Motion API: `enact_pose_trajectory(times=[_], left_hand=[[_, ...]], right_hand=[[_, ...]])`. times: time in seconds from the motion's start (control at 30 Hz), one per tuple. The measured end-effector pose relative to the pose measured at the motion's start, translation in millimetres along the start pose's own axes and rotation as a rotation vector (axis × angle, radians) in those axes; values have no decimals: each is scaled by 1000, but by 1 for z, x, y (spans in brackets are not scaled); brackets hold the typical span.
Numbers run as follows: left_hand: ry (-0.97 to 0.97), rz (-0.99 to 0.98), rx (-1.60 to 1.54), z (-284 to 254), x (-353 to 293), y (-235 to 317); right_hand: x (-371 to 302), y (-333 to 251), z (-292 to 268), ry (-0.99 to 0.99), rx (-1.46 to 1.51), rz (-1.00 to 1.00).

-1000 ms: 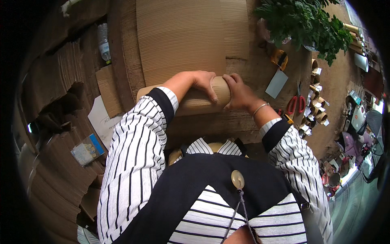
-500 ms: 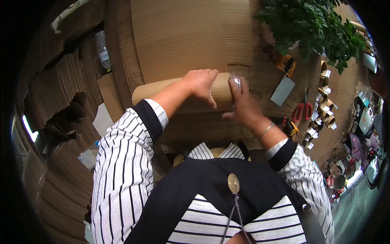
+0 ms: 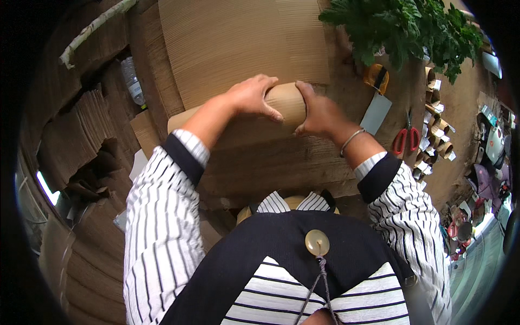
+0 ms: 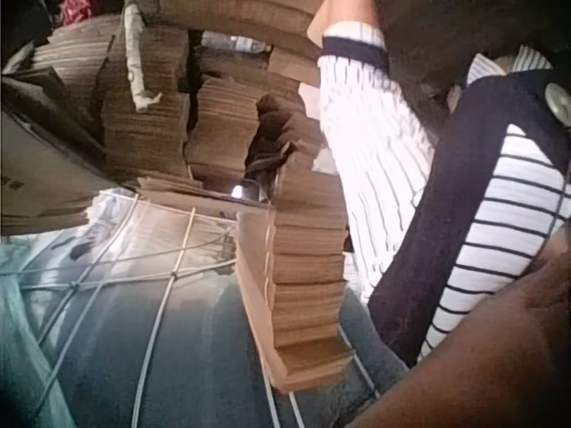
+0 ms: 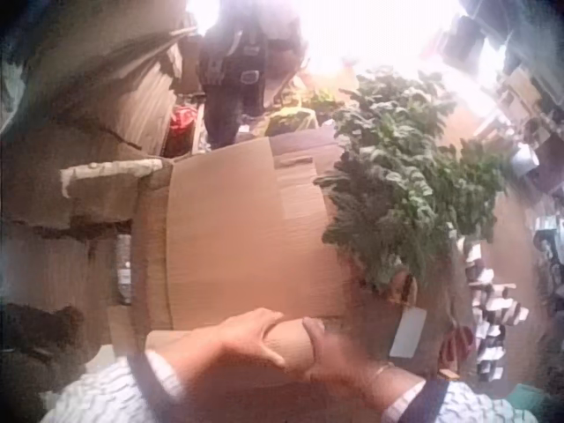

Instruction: The person rolls flat cardboard sheets into cylindrical tubes around a plastic bottle, secures the seam with a tape dispenser, and places the finished tubes on the table. The person also briefly moves a potted plant aside and back during the process.

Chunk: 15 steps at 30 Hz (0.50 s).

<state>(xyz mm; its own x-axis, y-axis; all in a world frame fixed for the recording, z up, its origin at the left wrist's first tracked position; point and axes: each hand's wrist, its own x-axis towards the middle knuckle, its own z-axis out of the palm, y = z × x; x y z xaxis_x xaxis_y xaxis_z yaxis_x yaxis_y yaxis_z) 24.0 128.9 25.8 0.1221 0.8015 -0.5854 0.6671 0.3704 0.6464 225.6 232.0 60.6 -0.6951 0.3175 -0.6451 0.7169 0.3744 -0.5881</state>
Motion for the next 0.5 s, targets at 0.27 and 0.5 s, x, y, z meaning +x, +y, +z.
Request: enact_pose_trajectory(times=[0.27, 0.5], left_hand=[[191, 38, 286, -8, -7, 5], [-220, -70, -152, -58, 24, -17]], right_hand=[[57, -24, -54, -364, 195, 193], [16, 28, 22, 180, 650, 23]])
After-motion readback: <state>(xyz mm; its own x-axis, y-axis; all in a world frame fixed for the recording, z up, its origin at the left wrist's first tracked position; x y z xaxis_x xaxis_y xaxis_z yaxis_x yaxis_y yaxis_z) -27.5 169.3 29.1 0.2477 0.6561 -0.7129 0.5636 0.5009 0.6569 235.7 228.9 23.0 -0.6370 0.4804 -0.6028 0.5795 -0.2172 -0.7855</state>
